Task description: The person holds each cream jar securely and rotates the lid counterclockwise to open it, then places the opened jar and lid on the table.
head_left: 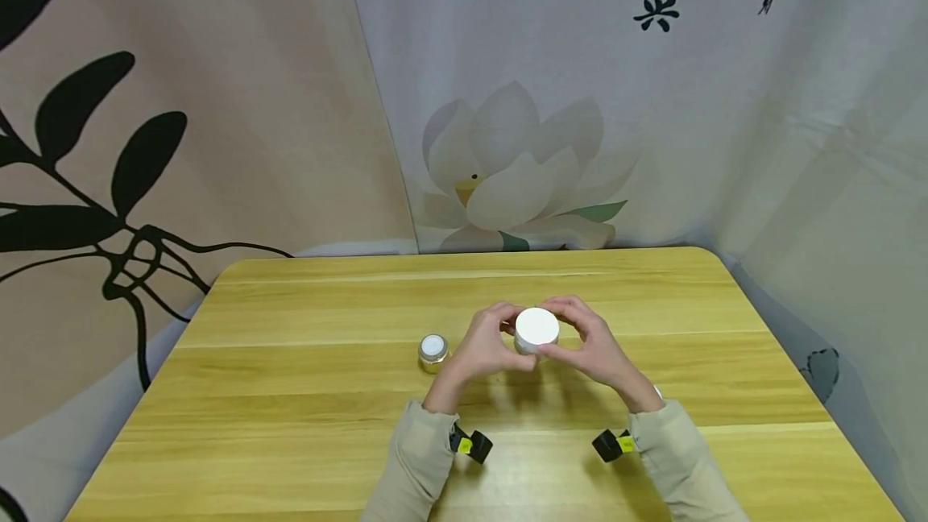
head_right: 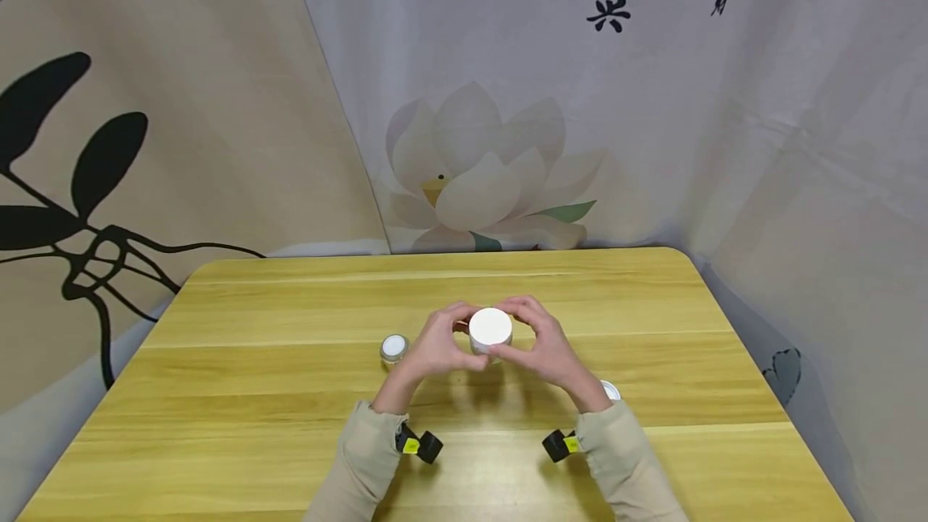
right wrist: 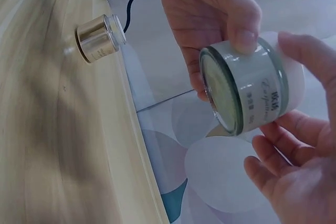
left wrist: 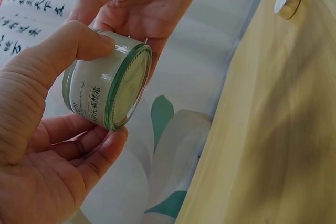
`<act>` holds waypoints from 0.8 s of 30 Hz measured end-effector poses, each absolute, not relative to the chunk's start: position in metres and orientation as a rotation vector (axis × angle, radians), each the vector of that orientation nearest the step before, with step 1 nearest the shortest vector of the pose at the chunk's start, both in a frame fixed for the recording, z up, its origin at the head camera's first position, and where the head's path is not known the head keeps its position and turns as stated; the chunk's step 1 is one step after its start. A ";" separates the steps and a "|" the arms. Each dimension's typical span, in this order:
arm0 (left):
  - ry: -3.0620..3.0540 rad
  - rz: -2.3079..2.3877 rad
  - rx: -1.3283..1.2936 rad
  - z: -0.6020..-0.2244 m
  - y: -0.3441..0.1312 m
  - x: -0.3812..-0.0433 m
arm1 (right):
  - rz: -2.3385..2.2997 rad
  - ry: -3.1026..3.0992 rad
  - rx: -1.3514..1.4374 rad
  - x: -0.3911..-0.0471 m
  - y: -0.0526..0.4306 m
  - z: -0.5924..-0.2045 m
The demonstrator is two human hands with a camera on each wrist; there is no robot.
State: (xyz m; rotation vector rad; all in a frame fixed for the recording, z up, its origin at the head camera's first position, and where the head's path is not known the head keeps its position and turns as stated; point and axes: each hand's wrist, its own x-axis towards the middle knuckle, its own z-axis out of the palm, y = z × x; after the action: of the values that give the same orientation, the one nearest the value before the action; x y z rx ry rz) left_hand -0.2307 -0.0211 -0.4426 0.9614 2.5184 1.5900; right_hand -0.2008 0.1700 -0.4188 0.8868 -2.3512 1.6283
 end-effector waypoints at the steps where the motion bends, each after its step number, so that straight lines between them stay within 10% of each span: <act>1: 2.515 1.589 0.961 -0.442 -0.021 -0.231 | 1.643 -2.343 0.897 -0.201 0.170 -0.419; 24: 2.504 1.585 0.944 -0.446 -0.022 -0.232 | 1.679 -2.200 0.882 -0.215 0.179 -0.446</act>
State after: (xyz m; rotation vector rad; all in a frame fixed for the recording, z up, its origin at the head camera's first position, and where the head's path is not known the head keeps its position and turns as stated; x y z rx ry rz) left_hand -0.2323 -0.0223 -0.4459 0.9443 2.5038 1.5848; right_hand -0.2148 0.1788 -0.4457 0.8819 -2.2004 1.6789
